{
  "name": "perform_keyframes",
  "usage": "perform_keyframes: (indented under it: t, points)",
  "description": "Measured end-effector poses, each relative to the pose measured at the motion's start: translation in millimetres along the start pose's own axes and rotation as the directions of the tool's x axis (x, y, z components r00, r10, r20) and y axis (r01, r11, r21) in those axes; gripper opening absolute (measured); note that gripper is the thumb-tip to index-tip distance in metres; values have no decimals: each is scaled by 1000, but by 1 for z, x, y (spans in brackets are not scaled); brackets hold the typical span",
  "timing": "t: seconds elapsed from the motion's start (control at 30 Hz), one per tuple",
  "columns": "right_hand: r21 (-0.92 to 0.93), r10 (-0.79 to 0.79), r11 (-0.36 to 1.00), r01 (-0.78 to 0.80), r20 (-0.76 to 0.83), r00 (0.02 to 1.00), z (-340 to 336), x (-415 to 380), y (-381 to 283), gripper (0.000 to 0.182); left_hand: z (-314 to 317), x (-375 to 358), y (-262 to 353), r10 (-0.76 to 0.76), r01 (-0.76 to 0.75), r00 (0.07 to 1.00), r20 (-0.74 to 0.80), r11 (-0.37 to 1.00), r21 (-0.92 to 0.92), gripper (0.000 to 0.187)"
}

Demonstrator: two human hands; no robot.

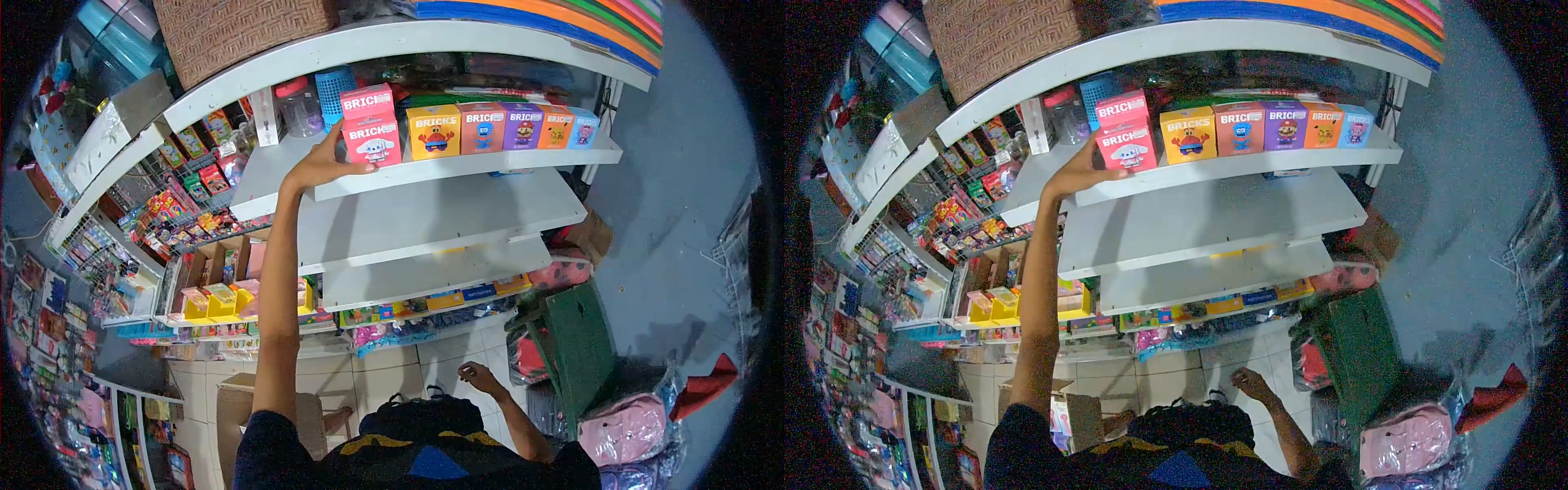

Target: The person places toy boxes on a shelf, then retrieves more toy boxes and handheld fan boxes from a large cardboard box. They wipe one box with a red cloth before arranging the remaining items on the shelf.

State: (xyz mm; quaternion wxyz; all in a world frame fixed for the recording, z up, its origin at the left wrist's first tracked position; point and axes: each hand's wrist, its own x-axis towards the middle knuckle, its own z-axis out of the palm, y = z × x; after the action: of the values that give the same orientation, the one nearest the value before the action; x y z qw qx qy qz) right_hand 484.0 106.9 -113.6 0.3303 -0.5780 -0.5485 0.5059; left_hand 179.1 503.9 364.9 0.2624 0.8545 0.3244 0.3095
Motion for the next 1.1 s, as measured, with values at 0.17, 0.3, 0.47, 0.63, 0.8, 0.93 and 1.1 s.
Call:
perform_keyframes:
  t: [0.17, 0.3, 0.47, 0.63, 0.8, 0.93, 1.1]
  points:
    - [-27, 105, 994, -106, -7, 994, 3, -5, 7, 31, 3, 2, -2, -3, 3, 1000, -19, 1000, 10, 124]
    - [-87, 160, 983, -159, 9, 987, 0, -10, 10, 27, 6, 2, 2, -27, 29, 999, -24, 998, 62, 123]
    - [-17, 102, 995, -102, 11, 995, 1, -18, 4, 19, 6, 1, 12, -77, 78, 997, -18, 990, 113, 123]
    - [13, 51, 999, -51, 7, 999, 3, -20, 6, 15, 10, 1, 13, -64, 67, 998, -24, 982, 178, 124]
    - [-80, 71, 994, -70, 13, 997, 4, -18, 8, 17, 14, 5, 17, -98, 88, 995, 15, 940, 330, 122]
    - [-128, 145, 982, -139, 39, 989, 2, -18, 9, 22, 22, 7, 26, -97, 80, 995, 14, 886, 457, 90]
    - [-132, 104, 987, -95, 62, 993, -2, -21, 23, 24, 27, 6, 46, -228, 207, 974, -12, 861, 464, 108]
